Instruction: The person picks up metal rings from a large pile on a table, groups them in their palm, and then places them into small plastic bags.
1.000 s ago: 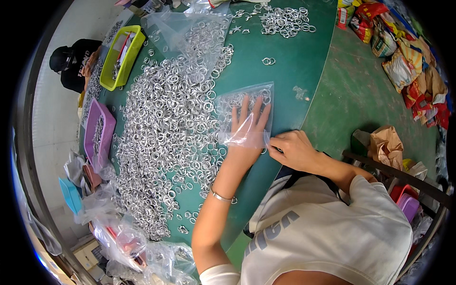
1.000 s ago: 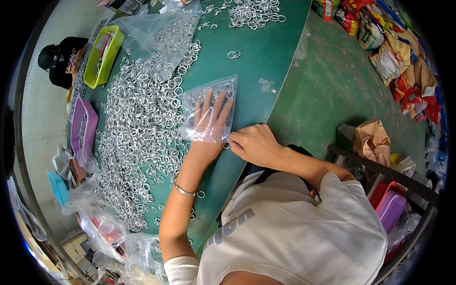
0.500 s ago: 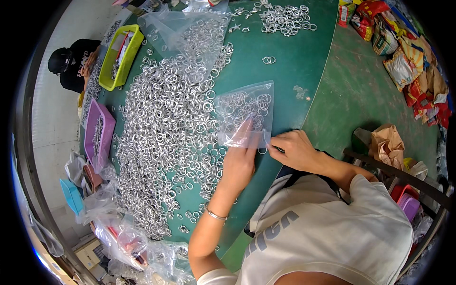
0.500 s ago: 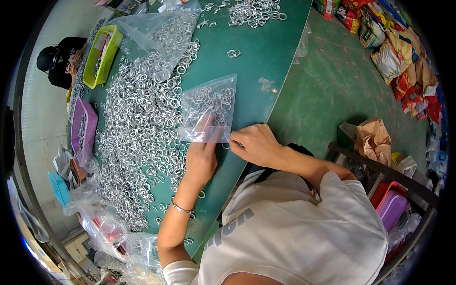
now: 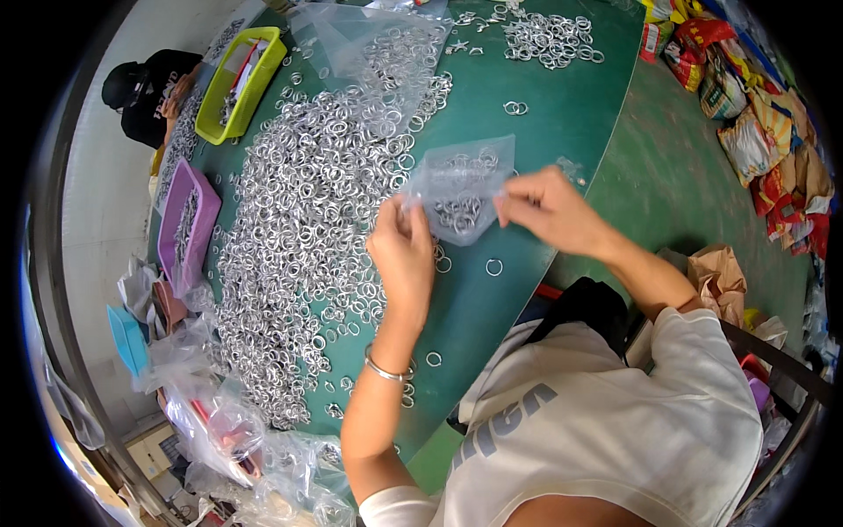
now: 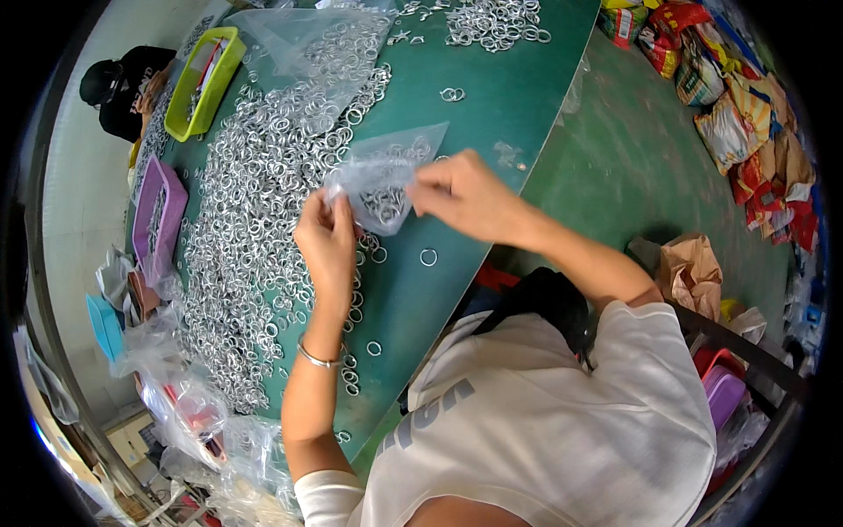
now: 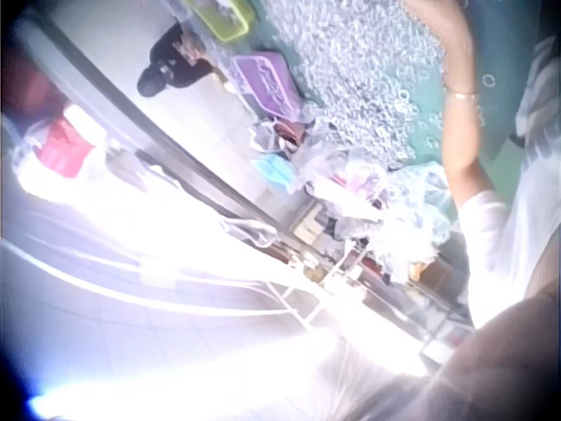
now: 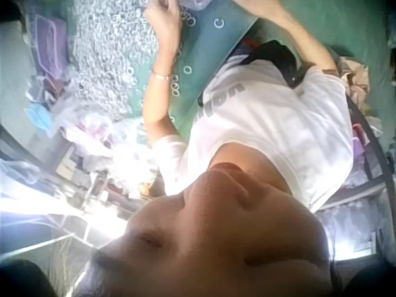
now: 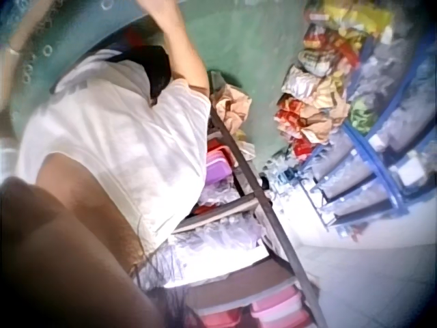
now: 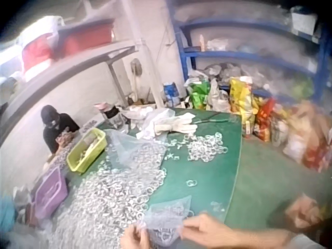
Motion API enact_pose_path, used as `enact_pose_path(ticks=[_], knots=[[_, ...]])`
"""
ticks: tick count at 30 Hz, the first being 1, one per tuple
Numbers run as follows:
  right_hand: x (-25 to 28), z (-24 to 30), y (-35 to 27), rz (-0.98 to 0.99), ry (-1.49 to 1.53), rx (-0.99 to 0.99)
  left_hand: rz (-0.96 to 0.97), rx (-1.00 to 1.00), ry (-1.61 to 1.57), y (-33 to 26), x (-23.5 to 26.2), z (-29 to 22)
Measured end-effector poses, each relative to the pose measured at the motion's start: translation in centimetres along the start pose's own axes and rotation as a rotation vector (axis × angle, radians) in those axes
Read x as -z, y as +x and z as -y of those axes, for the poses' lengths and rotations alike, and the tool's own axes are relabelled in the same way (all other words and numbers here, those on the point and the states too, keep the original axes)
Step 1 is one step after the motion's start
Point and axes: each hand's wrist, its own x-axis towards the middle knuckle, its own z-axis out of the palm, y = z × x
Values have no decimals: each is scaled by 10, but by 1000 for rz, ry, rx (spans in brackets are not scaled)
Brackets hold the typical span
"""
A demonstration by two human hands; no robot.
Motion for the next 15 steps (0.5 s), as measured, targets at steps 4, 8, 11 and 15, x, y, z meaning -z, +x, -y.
enact_pose_path(ticks=[4, 8, 11, 15], knots=[[34, 7, 42, -114, -39, 163, -84, -125, 76, 51, 3, -36], [65, 30, 73, -346, -150, 180, -105, -312, 42, 109, -3, -63], [72, 20, 82, -407, -228, 278, -75, -284, 0, 122, -14, -72], [68, -20, 84, -341, -331, 145, 71, -201, 9, 126, -33, -28]])
